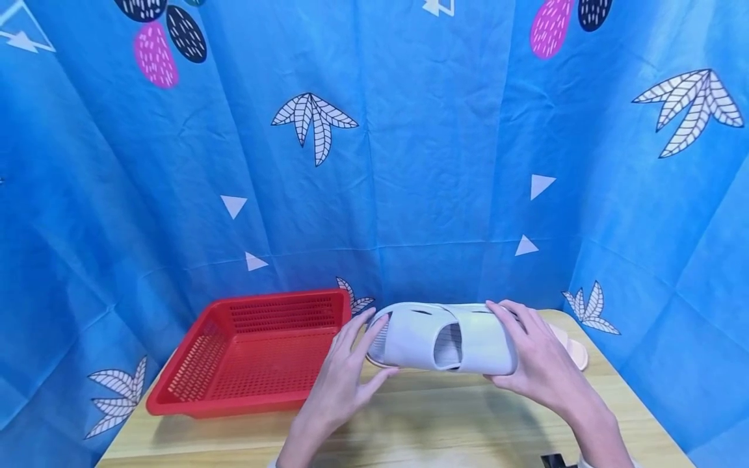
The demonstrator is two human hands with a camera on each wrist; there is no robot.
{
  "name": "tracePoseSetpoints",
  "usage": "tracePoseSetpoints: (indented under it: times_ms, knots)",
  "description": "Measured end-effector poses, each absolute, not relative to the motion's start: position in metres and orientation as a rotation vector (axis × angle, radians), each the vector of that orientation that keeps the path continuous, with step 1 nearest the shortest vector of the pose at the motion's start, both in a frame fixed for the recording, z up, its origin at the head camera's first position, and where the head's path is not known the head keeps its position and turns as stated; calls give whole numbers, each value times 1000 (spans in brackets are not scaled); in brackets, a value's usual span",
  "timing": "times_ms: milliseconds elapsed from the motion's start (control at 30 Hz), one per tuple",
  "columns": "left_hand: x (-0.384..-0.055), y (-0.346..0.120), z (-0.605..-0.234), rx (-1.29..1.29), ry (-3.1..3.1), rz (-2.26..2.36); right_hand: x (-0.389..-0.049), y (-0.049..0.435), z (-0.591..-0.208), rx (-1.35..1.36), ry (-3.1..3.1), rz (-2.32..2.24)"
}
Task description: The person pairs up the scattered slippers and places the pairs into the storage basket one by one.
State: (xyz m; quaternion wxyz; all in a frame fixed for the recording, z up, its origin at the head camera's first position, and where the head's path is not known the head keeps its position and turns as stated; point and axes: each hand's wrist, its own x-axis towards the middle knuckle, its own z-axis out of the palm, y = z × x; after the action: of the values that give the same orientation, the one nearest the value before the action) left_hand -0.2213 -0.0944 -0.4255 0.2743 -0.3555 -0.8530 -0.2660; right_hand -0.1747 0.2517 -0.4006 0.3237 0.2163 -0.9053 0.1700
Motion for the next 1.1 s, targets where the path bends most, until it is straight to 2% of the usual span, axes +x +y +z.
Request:
tracePoseSetpoints:
  times_ms: [1100]
  knots:
    - [-206,-168,-438,-706,-2347,-447,-175,254,-399,585,-2369,469]
